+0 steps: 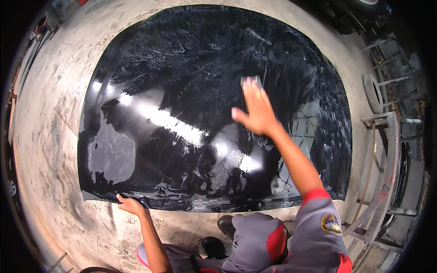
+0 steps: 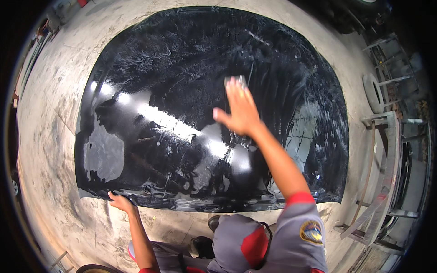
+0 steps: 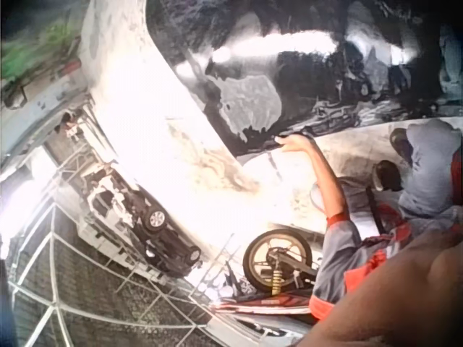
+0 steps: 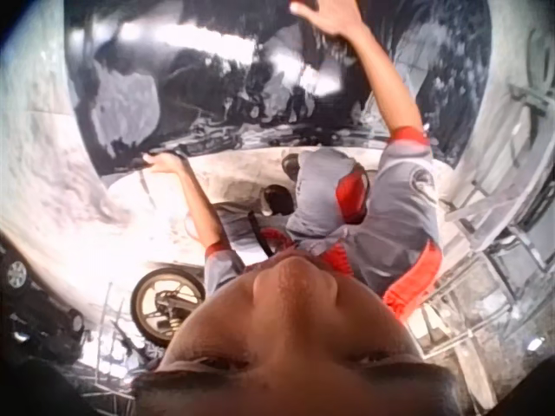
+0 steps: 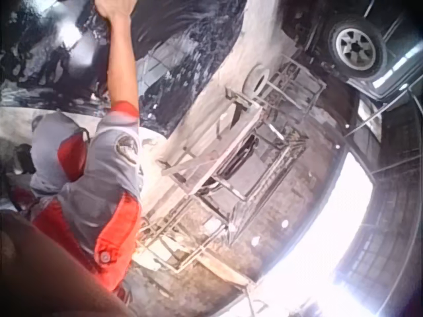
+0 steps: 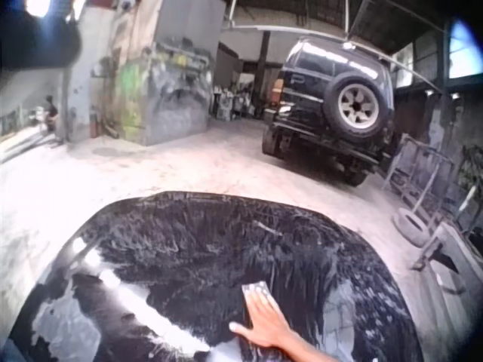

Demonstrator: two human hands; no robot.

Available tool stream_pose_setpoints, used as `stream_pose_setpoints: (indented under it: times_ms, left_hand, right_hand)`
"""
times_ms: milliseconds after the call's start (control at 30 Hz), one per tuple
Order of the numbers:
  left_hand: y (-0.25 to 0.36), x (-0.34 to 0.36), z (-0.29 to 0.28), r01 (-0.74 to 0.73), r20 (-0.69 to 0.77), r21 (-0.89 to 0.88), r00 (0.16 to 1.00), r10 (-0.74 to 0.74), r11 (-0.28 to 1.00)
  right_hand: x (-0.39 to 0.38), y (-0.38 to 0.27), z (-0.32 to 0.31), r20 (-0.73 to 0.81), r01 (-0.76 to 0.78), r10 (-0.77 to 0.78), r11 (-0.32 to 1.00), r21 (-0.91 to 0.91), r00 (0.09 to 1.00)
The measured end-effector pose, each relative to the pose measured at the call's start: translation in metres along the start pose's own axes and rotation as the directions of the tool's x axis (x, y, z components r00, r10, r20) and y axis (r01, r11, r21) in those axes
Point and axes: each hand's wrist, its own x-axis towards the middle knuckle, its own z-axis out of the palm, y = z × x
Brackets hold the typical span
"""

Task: The person sands a black car hood lying on the floor using a sanding block.

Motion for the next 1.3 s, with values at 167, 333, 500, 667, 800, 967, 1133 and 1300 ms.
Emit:
stream_pose_setpoints:
  times_ms: [167,333,500,667,800,967,1133,1300]
  left_hand:
    - [0.006,-0.015,0.007,-0.024,-0.068,-0.004,0.997,0.024,1.0]
    - [0.009,0.0,-0.005,-0.004,-0.057,-0.072,0.998,0.0,0.997]
    - [0.001,-0.011,0.01,-0.043,-0.08,0.056,0.996,0.047,0.998]
    - [0.012,0.0,-0.008,0.016,-0.092,0.068,0.996,-0.01,0.998]
    - [-0.001,-0.006,0.003,-0.019,-0.058,-0.039,0.998,0.017,0.999]
    - [0.008,-0.01,0.004,-0.008,-0.043,0.025,0.999,0.009,1.0]
    - [0.014,-0.005,-0.004,0.031,-0.042,-0.024,0.999,-0.032,0.999]
    - [0.008,-0.011,0.013,-0.01,-0.051,0.005,0.999,0.01,1.0]
  right_hand:
    - [0.023,0.01,0.015,-0.086,-0.104,0.104,0.995,0.013,0.991]
    - [-0.046,-0.026,0.016,0.131,0.07,-0.075,0.997,0.039,0.989]
    - [0.061,0.054,-0.001,-0.115,-0.202,0.199,0.979,-0.016,0.973]
    - [-0.1,-0.036,0.012,0.159,-0.03,0.024,0.999,0.036,0.987]
    - [-0.001,0.027,0.001,-0.041,-0.071,0.068,0.996,-0.062,0.997]
    - [0.008,0.023,0.017,-0.093,-0.125,0.122,0.992,-0.034,0.988]
    - [-0.009,-0.027,0.018,0.001,0.052,-0.052,0.998,0.024,0.999]
    - [0.106,0.01,0.013,-0.066,-0.153,0.152,0.988,-0.006,0.986]
